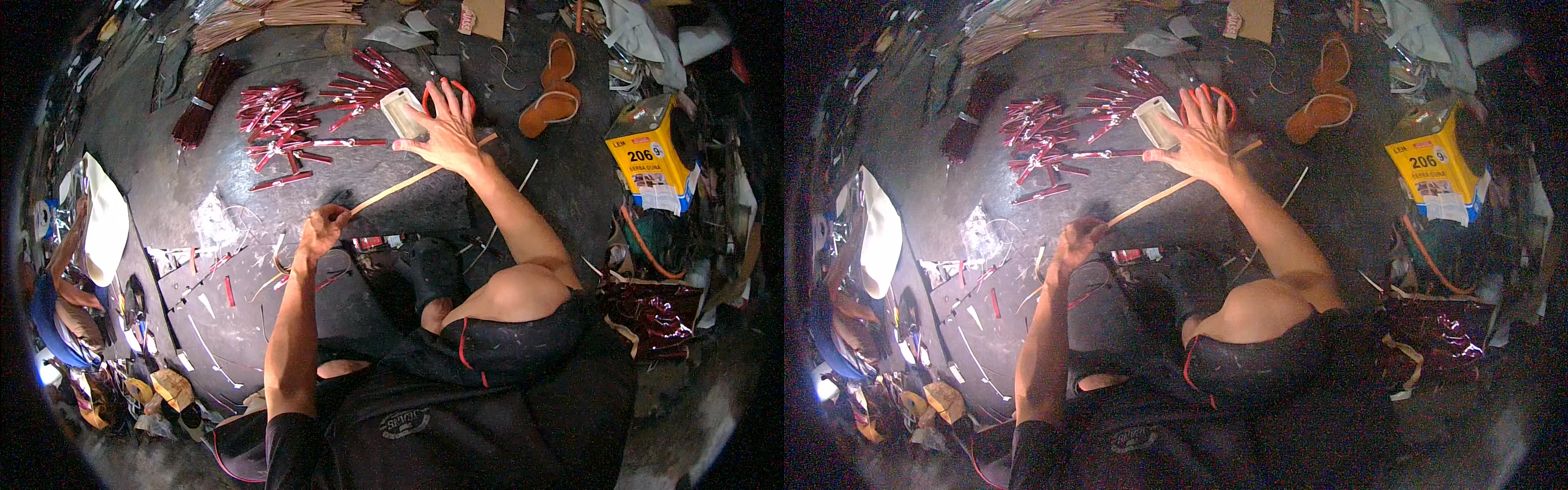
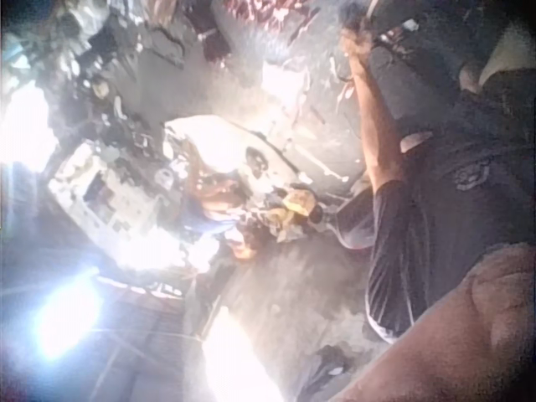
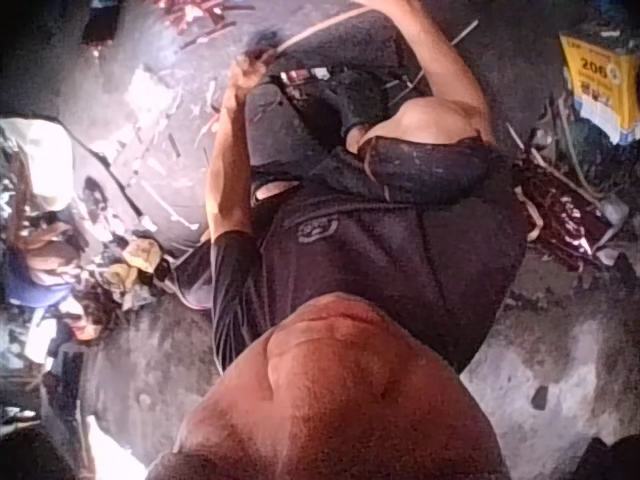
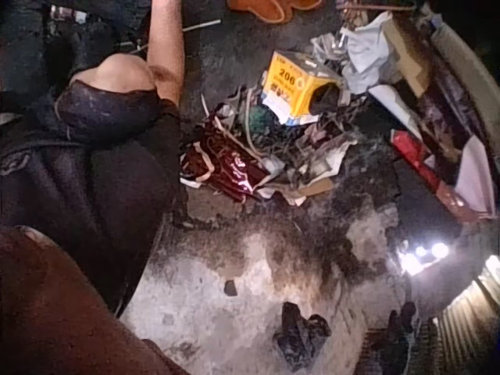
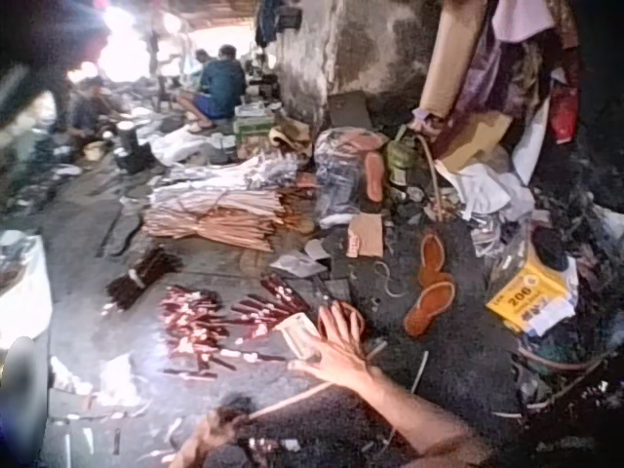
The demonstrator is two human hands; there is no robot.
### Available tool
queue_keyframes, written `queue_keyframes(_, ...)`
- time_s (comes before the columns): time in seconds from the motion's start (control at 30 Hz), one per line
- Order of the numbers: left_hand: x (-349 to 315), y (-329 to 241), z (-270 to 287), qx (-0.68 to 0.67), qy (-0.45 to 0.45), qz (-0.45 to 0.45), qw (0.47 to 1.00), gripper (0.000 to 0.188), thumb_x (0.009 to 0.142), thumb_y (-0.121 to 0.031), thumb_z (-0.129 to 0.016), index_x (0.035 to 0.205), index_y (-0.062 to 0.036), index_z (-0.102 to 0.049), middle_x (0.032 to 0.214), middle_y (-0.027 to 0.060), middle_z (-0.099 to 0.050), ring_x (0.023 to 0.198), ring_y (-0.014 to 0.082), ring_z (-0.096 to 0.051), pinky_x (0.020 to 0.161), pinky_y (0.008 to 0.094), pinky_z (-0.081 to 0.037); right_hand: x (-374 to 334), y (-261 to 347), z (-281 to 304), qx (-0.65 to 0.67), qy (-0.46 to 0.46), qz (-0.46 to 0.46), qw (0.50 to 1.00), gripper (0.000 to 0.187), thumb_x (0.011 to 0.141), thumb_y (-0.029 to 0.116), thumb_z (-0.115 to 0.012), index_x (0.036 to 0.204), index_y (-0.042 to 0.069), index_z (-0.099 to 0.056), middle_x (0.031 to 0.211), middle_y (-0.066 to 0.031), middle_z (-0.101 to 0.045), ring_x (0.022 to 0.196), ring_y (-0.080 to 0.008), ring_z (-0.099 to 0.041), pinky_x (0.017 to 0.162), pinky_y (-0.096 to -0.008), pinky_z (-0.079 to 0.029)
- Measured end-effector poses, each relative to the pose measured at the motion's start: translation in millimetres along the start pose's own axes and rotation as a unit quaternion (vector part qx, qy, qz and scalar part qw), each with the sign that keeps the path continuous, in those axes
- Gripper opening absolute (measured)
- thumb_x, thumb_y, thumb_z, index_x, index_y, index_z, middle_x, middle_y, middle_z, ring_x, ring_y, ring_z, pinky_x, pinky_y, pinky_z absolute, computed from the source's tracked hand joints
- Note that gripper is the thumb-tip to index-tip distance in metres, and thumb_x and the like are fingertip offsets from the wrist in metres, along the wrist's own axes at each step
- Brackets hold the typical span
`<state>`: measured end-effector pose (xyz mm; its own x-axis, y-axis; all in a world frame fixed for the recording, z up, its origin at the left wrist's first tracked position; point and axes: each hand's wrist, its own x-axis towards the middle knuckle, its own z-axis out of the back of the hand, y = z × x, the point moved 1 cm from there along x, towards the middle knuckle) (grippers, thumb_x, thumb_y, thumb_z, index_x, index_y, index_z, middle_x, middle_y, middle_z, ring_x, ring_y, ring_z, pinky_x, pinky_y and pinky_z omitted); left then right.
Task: The person sits on the floor and repeatedly picks up red sticks, wraps them with a thin strip, and places them into a pile. They also handle a small white container and a wooden stick, applying a substance to the wooden stick.
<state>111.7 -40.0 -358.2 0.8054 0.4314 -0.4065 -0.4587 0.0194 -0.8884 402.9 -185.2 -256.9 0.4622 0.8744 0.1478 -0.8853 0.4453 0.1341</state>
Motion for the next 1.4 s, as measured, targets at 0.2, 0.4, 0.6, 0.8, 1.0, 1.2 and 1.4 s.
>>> queue_keyframes(0.2, 1, -10, -1, 0.093, -0.01, 0.021, 0.995, 0.026, 0.092, -0.024, -0.065, 0.103, -0.0009, -0.07, 0.088, 0.0113, -0.072, 0.08, 0.0156, -0.065, 0.074, 0.0315, -0.051, 14, -5, -6, -0.039, 0.052, 0.023, 0.998, 0.084, 0.077, 0.083, -0.045, 0.131, 0.021, -0.063, 0.155, -0.0228, -0.029, 0.146, -0.0439, -0.015, 0.115, -0.065, -0.002)
queue_keyframes(0.4, -2, -38, -1, 0.126, -0.023, 0.016, 0.992, 0.026, 0.093, -0.025, -0.064, 0.101, -0.0011, -0.07, 0.084, 0.0095, -0.071, 0.077, 0.0145, -0.064, 0.072, 0.0311, -0.05, 12, -10, -20, 0.019, -0.033, 0.032, 0.999, 0.079, 0.08, 0.08, -0.046, 0.126, 0.018, -0.067, 0.155, -0.0203, -0.03, 0.146, -0.0423, -0.015, 0.116, -0.0622, -0.001)
queue_keyframes(0.6, 6, 1, -1, -0.023, -0.016, -0.011, 1.0, 0.027, 0.092, -0.027, -0.065, 0.101, -0.002, -0.071, 0.088, 0.0114, -0.073, 0.081, 0.0173, -0.067, 0.075, 0.032, -0.051, 12, -5, -10, 0.051, -0.042, 0.033, 0.997, 0.064, 0.082, 0.07, -0.057, 0.092, 0.01, -0.076, 0.151, -0.0205, -0.036, 0.144, -0.0418, -0.022, 0.117, -0.0599, -0.006)
queue_keyframes(0.8, -4, -30, 3, 0.12, -0.012, 0.06, 0.991, 0.025, 0.092, -0.024, -0.067, 0.103, -0.0021, -0.071, 0.095, 0.0137, -0.073, 0.087, 0.0194, -0.068, 0.077, 0.0344, -0.051, -22, 15, 11, 0.177, -0.141, -0.052, 0.973, 0.037, 0.096, 0.04, -0.058, 0.106, 0.007, -0.069, 0.122, -0.0173, -0.058, 0.119, -0.0314, -0.052, 0.104, -0.0506, -0.039)
queue_keyframes(1.0, -10, -50, 6, 0.15, -0.006, 0.068, 0.986, 0.027, 0.091, -0.023, -0.067, 0.108, -0.0015, -0.07, 0.105, 0.0158, -0.072, 0.097, 0.0227, -0.068, 0.085, 0.0353, -0.051, -124, 68, -13, 0.599, 0.206, -0.26, 0.729, 0.059, 0.103, 0.016, -0.041, 0.157, 0.024, -0.017, 0.07, -0.0086, -0.063, 0.05, -0.0117, -0.057, 0.047, -0.0276, -0.051)
queue_keyframes(1.2, -10, -35, 6, 0.121, -0.015, 0.024, 0.992, 0.027, 0.088, -0.023, -0.061, 0.105, -0.0051, -0.072, 0.096, 0.0152, -0.073, 0.092, 0.0237, -0.07, 0.083, 0.0337, -0.052, -124, 72, -21, 0.517, 0.28, -0.267, 0.764, 0.061, 0.102, 0.017, -0.042, 0.157, 0.024, -0.015, 0.063, -0.0092, -0.063, 0.046, -0.0146, -0.057, 0.045, -0.0308, -0.051)
queue_keyframes(1.4, -19, -30, 20, 0.132, -0.016, 0.029, 0.991, 0.024, 0.087, -0.02, -0.063, 0.105, -0.0051, -0.07, 0.095, 0.0139, -0.073, 0.089, 0.0229, -0.07, 0.08, 0.0333, -0.053, -116, 128, -57, 0.334, 0.252, -0.067, 0.906, 0.063, 0.097, 0.019, -0.048, 0.154, 0.016, -0.021, 0.069, -0.0274, -0.064, 0.061, -0.0441, -0.064, 0.061, -0.0563, -0.051)
